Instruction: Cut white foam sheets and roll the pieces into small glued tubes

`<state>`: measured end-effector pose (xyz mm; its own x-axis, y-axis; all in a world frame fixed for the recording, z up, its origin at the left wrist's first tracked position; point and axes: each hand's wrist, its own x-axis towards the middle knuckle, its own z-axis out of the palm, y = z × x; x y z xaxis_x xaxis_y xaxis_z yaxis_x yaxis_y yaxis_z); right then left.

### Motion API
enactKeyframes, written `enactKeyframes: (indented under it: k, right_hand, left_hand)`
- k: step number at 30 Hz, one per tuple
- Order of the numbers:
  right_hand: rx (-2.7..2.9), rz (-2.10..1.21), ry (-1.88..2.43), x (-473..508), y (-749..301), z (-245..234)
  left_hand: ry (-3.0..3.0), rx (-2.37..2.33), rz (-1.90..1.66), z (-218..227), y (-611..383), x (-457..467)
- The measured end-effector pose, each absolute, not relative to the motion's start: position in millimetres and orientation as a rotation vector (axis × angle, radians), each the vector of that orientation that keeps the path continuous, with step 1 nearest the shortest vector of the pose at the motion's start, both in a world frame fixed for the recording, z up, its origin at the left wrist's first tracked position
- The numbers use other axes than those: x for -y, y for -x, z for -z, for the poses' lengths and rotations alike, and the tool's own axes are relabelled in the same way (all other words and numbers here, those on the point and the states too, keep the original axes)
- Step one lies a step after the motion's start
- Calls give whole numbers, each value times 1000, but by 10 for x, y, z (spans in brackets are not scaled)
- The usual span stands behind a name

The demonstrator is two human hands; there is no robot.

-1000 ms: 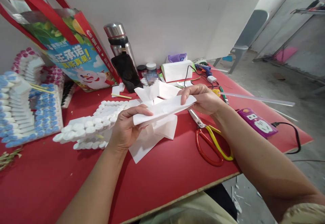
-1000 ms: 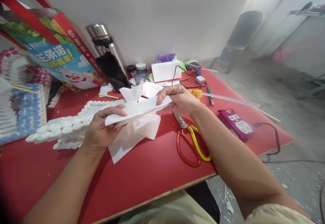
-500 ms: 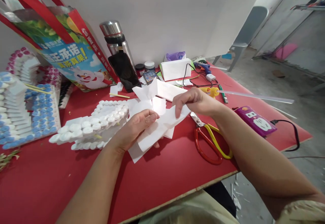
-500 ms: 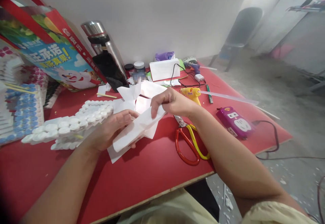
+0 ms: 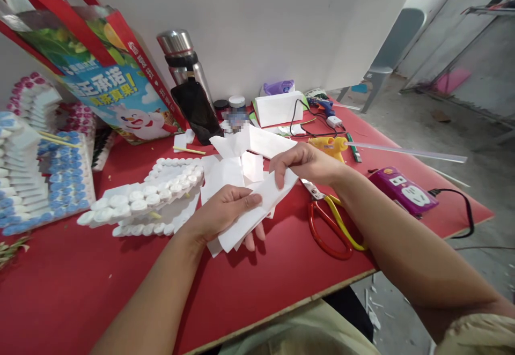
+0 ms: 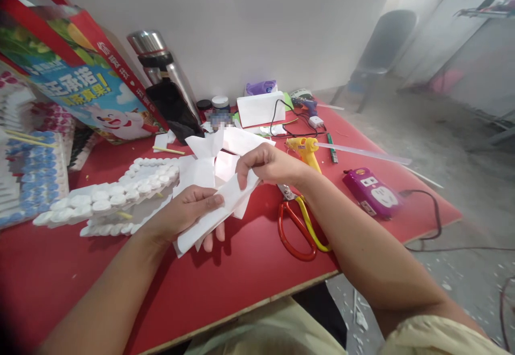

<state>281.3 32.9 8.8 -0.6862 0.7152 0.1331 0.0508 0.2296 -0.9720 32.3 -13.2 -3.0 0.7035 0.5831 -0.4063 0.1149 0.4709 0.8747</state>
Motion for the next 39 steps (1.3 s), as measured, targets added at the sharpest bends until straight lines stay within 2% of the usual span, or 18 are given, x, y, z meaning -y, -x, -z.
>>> enactKeyframes:
  k: [6, 15, 25, 35, 39]
  right_hand:
    - [1458, -1530, 887, -363, -2802, -80]
    - [1587, -1517, 1068, -213, -2564, -125]
    - [1449, -1199, 1096, -344, -2713, -66]
    - [1506, -1182, 1059, -318, -2658, -58]
    - [1565, -1044, 1159, -303, -2676, -118]
  left_hand:
    - [-1124, -821, -480, 5, -334, 154]
    - [-1151, -804, -565, 63, -392, 153]
    - [-1055, -710, -642, 144, -416, 121]
    - [-1103, -797, -611, 127, -440, 143]
    - [-1068, -818, -617, 143, -447, 143]
